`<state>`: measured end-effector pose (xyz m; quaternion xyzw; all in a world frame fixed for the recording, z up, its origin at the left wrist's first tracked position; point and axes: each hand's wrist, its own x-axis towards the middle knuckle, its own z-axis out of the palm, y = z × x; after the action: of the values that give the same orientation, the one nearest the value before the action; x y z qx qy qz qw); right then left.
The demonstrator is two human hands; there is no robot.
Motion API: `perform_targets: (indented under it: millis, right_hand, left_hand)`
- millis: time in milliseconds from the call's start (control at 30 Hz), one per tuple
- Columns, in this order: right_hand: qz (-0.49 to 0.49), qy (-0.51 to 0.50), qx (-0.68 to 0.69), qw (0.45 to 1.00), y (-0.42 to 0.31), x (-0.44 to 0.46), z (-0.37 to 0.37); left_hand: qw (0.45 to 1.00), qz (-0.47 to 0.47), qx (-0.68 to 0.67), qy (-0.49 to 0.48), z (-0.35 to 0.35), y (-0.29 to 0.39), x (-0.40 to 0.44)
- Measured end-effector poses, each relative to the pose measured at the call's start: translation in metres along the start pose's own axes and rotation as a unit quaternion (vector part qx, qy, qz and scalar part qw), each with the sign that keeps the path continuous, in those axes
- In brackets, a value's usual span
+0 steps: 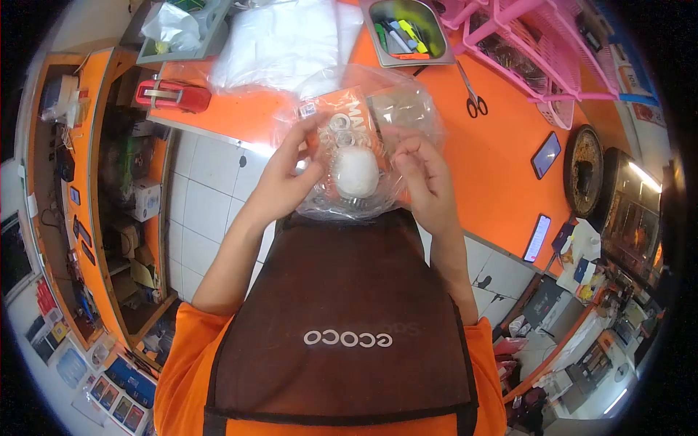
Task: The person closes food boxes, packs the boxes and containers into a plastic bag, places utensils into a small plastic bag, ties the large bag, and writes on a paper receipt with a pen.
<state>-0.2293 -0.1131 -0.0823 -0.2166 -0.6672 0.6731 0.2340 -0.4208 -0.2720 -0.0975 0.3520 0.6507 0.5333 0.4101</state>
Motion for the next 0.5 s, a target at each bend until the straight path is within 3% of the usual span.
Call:
perform_targets:
  millis: [67, 167, 333, 500]
  right_hand:
    - [-0.030, 0.007, -0.038, 0.999, 0.006, 0.007, -0.003]
    - [0.064, 0.000, 0.038, 0.997, 0.006, 0.017, 0.000]
    - [0.055, -0.017, -0.008, 0.998, 0.011, 0.027, 0.011]
    - [0.047, -0.016, -0.027, 0.998, 0.014, 0.029, 0.020]
  left_hand:
    - [1.000, 0.018, -0.020, 0.006, 0.000, 0.001, 0.007]
    - [0.999, 0.003, -0.012, 0.035, 0.006, 0.008, 0.016]
    - [0.993, -0.105, 0.047, 0.035, 0.004, 0.009, 0.018]
    - [0.989, -0.106, -0.085, 0.065, 0.018, 0.000, 0.028]
